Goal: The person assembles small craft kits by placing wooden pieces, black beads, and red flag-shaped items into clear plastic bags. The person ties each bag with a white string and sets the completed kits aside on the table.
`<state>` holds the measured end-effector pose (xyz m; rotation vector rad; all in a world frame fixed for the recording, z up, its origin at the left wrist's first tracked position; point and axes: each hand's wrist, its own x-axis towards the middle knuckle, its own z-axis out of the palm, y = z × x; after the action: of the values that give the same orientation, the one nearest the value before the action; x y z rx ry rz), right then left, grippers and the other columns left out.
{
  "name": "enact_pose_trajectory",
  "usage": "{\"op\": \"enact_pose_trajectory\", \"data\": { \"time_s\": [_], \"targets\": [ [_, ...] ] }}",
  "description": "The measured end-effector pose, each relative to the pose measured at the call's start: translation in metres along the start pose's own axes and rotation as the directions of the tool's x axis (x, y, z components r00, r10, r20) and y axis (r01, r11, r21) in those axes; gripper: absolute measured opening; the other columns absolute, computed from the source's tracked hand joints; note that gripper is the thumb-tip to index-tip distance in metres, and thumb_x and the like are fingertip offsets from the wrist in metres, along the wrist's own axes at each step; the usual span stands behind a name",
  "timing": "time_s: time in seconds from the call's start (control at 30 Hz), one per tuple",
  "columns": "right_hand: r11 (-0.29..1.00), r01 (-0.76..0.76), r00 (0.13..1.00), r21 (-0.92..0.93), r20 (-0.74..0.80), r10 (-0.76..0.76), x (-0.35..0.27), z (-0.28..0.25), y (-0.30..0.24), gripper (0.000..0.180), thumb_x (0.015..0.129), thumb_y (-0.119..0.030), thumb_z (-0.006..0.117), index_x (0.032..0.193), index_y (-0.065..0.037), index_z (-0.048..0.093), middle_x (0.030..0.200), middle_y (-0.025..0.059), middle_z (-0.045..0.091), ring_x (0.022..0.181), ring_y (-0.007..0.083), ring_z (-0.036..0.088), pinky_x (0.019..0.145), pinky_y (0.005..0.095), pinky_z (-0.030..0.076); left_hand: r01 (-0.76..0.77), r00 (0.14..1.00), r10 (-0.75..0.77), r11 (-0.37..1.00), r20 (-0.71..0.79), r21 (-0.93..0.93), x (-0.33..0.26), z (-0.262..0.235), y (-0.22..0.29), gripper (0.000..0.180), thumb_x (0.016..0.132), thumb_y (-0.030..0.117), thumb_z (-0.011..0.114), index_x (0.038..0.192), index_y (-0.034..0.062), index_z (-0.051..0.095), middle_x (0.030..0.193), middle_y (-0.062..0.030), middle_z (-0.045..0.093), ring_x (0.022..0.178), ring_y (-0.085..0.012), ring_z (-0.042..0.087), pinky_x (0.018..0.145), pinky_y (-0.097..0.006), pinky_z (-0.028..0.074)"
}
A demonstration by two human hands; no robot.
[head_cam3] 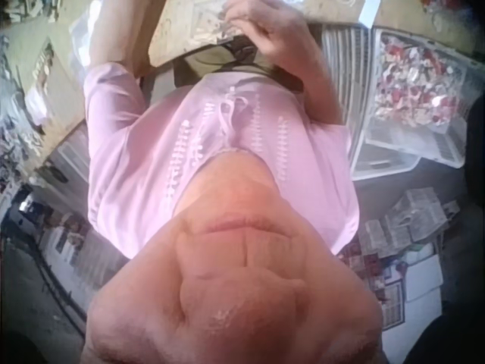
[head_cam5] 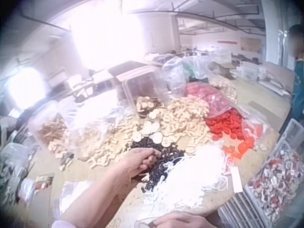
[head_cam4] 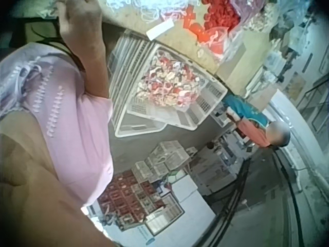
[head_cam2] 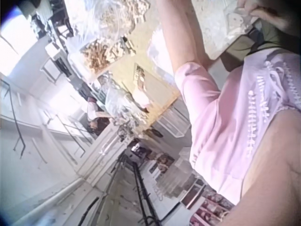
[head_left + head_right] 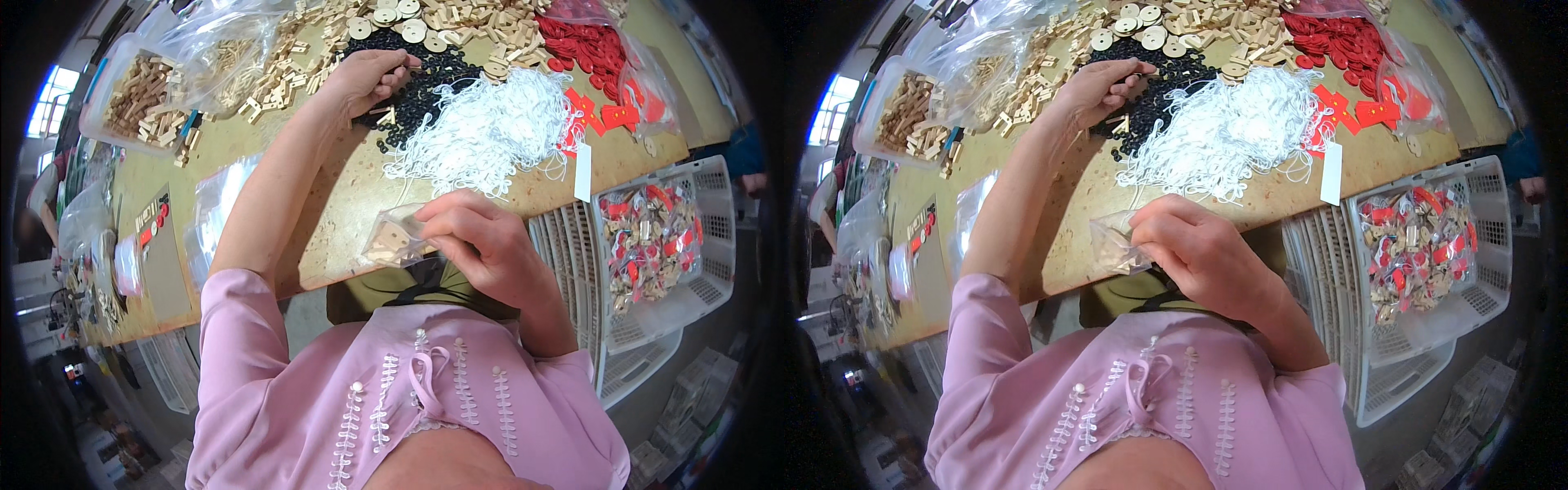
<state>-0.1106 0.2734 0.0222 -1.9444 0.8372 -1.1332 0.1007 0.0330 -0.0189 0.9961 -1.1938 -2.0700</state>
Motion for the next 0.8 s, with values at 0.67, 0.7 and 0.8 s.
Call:
{"op": "enact_pose_trajectory", "data": {
  "time_s": [0.67, 0.7, 0.8],
  "targets": [
    [0.998, -0.041, 0.999, -0.053, 0.024, 0.042, 0.005, 0.009, -0.002, 0.016, 0.084, 0.008, 0.072, 0.097, -0.001, 0.071, 0.103, 0.0114, 0.073, 0.093, 0.0261, 0.07, 0.08, 0.0337, 0.055, -0.023, 0.958, 0.256, 0.522, 0.131, -0.853, -0.042, 0.031, -0.034, 0.057, 0.106, 0.017, 0.03, 0.153, -0.0151, 0.026, 0.16, -0.0309, 0.032, 0.149, -0.0417, 0.035, 0.123, -0.051, 0.036],
    [0.997, -0.046, 0.999, -0.055, 0.021, 0.047, 0.005, 0.01, -0.001, 0.016, 0.084, 0.008, 0.072, 0.097, -0.001, 0.071, 0.103, 0.0114, 0.073, 0.092, 0.0261, 0.07, 0.08, 0.0336, 0.055, -0.045, 0.963, 0.247, 0.545, 0.109, -0.837, -0.041, 0.032, -0.034, 0.056, 0.105, 0.013, 0.031, 0.153, -0.015, 0.026, 0.16, -0.0304, 0.033, 0.149, -0.0416, 0.036, 0.122, -0.051, 0.037],
    [0.997, -0.02, 0.999, -0.079, 0.033, 0.022, 0.009, 0.01, -0.003, 0.015, 0.084, 0.007, 0.073, 0.097, -0.001, 0.071, 0.102, 0.0114, 0.073, 0.092, 0.0262, 0.07, 0.08, 0.0336, 0.055, -0.033, 0.965, 0.238, 0.527, 0.11, -0.849, -0.043, 0.032, -0.033, 0.055, 0.102, 0.007, 0.031, 0.153, -0.0148, 0.028, 0.159, -0.0303, 0.034, 0.148, -0.0412, 0.038, 0.122, -0.051, 0.038]
  ]
}}
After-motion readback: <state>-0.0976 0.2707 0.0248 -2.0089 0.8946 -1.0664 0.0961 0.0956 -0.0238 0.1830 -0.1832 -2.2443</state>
